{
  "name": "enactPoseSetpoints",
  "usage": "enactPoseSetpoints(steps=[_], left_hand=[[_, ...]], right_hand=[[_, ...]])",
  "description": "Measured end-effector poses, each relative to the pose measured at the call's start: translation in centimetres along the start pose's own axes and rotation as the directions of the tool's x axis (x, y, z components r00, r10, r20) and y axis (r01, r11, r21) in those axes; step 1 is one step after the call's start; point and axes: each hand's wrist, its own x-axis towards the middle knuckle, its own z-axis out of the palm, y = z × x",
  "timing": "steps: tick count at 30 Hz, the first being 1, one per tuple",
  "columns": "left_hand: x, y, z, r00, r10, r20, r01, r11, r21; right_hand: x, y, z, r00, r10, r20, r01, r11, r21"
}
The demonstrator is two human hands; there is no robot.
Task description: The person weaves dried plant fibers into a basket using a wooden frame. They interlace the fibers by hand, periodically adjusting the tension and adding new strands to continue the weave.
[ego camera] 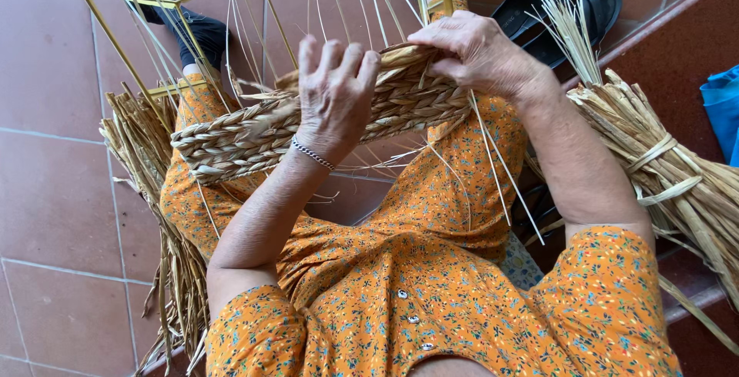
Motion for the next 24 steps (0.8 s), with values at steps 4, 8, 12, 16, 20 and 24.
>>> enactPoseSetpoints(steps=[4,8,12,16,20,24], left_hand=[[1.5,0.2,-2.5,0.942,-0.014,-0.336,0.061,0.99,0.13],[-0.6,3.0,-2.3,0.937,0.228,-0.263,-0.236,0.972,-0.002],[1.2,2.6,2.6,0.996,0.042,0.075,-0.015,0.943,-0.332],[6.1,0.0,7.9,0.85,-0.226,0.477,0.399,0.866,-0.302],[7.0,-1.0,9.7,0.924,-0.361,0.125,0.355,0.691,-0.63],[4.4,-0.1,7.8,0.798,-0.516,0.312,0.243,-0.199,-0.949]], right_hand=[[0.2,0.2,1.6,0.996,0.016,-0.085,-0.023,0.996,-0.083],[0.4,0.3,2.1,0.968,0.222,-0.12,-0.214,0.974,0.069],[0.4,0.2,1.6,0.913,0.406,-0.028,-0.381,0.877,0.294],[0.4,0.1,1.1,0.913,0.409,0.0,-0.386,0.863,0.325],[0.5,0.2,1.1,0.916,0.401,-0.003,-0.373,0.855,0.359],[0.8,0.2,1.6,0.899,0.437,-0.016,-0.413,0.861,0.298]])
